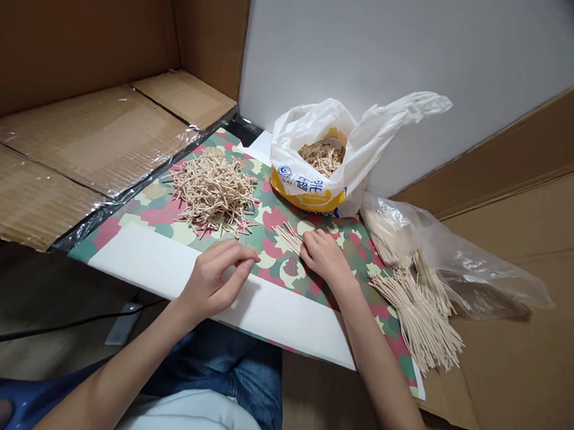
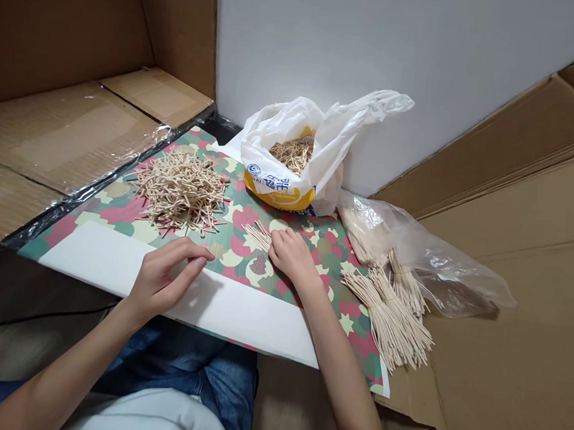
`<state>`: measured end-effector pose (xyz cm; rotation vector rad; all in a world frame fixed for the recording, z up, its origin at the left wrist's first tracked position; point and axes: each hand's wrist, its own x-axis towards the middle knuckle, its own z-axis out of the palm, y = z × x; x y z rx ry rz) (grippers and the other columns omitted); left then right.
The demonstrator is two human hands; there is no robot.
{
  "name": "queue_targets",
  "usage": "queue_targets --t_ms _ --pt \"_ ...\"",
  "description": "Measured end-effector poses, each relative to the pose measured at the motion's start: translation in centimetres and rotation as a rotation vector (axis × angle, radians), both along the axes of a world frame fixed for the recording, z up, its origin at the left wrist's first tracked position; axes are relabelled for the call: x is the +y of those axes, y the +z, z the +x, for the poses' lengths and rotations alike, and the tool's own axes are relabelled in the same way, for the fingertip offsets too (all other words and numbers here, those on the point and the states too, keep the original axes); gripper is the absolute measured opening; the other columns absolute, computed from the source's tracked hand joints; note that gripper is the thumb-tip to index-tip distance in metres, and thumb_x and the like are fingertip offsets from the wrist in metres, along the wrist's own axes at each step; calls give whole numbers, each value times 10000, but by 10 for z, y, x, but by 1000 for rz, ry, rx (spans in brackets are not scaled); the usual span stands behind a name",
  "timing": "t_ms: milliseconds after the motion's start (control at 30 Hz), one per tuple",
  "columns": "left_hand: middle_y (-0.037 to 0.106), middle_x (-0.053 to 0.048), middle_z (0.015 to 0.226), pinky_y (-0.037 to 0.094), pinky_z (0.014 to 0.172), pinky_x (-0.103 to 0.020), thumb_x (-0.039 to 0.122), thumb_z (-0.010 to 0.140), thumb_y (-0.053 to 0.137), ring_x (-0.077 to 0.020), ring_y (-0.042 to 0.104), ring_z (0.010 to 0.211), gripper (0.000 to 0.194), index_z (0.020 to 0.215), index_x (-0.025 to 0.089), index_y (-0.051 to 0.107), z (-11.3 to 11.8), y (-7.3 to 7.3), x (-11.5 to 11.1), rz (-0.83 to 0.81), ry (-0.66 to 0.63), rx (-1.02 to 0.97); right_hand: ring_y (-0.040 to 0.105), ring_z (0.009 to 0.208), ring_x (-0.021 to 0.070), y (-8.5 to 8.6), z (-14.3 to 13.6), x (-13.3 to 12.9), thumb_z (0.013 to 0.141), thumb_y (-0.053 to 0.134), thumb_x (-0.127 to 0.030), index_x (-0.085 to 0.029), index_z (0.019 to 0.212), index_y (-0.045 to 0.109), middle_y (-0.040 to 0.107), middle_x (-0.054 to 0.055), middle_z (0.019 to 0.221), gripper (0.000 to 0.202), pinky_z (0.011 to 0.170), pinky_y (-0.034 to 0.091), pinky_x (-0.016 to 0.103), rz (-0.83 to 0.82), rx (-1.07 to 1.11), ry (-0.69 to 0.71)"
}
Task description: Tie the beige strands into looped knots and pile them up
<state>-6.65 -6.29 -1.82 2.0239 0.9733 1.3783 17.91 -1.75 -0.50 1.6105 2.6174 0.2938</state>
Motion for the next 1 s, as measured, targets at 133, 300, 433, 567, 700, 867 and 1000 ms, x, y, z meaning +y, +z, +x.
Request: queue_targets --t_ms 133,300,433,567,700,867,1000 --pt "638 -47 754 457 676 -291 128 840 491 -157 580 707 124 872 167 604 -1 -1 -1 -7 -4 -12 462 744 209 2 1 1 896 368 -176 -178 767 488 592 72 766 177 670 299 310 -18 -2 4" --pt "637 -47 752 455 675 -284 132 846 491 -155 583 710 125 868 161 611 -1 0 -1 -26 -11 -37 458 732 204 3 1 1 870 360 -129 -181 739 465 573 67 728 175 678 306 306 -27 11 10" --pt "630 -41 748 454 673 -278 130 846 496 -153 583 712 123 870 162 612 -2 0 -2 -34 -29 -60 442 721 209 4 2 1 895 341 -167 -183 750 459 576 68 731 187 663 291 317 -15 35 -11" --pt "613 -37 746 448 680 -273 109 840 503 -148 573 713 124 874 158 611 -2 -1 -2 -37 -36 -63 436 722 206 4 1 2 880 363 -166 -191 740 448 577 63 739 165 653 284 317 -41 70 -2" --pt "617 -31 757 444 673 -254 92 840 506 -137 574 725 131 878 156 614 -2 0 -1 -44 -47 -90 436 706 199 3 0 2 850 371 -141 -199 698 415 546 50 691 169 643 286 315 -59 142 -21" --pt "626 -28 777 439 681 -239 93 849 505 -125 577 738 126 870 148 617 -3 -1 -1 -57 -50 -115 458 679 173 12 8 1 856 369 -181 -204 685 395 526 23 681 174 622 316 288 -81 290 -75" --pt "616 -32 770 430 677 -243 104 850 509 -126 562 727 110 867 136 613 -3 -3 0 -68 -57 -108 483 670 153 21 12 -2 849 392 -217 -205 699 409 535 5 702 151 613 338 266 -142 419 -107"
